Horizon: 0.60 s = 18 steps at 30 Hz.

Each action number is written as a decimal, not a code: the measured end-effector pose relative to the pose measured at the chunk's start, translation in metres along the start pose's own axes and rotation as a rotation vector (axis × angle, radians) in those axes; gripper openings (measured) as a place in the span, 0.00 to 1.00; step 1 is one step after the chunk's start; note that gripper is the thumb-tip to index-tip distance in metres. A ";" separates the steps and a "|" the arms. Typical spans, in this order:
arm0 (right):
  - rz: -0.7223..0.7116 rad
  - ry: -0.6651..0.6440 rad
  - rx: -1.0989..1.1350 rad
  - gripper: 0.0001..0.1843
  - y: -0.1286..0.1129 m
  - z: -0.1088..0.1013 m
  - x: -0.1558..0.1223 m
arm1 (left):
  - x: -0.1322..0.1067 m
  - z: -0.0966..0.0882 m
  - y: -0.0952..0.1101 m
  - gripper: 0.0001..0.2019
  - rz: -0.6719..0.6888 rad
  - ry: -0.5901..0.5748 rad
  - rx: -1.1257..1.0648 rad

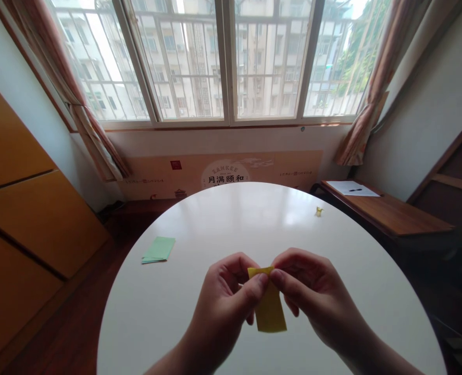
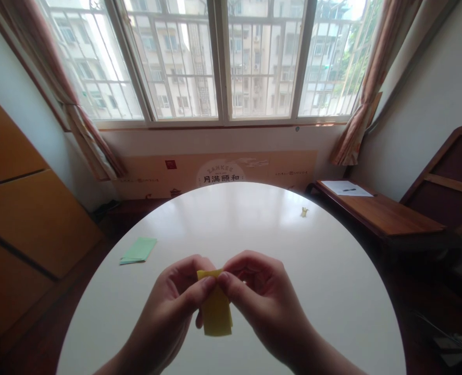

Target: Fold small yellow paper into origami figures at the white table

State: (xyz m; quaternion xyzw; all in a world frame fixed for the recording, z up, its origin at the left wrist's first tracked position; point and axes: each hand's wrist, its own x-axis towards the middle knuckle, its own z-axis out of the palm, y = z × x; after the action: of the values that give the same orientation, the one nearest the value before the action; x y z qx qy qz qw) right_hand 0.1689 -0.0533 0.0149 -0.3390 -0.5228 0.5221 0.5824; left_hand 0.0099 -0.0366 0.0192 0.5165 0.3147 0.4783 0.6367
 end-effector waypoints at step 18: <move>0.037 -0.015 0.064 0.04 0.007 -0.003 0.000 | 0.001 0.002 0.004 0.12 0.002 -0.011 0.056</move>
State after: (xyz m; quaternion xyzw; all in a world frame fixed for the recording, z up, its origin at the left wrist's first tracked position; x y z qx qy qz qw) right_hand 0.1704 -0.0510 0.0081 -0.3258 -0.5038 0.5520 0.5791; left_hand 0.0108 -0.0359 0.0232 0.5369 0.3239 0.4674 0.6232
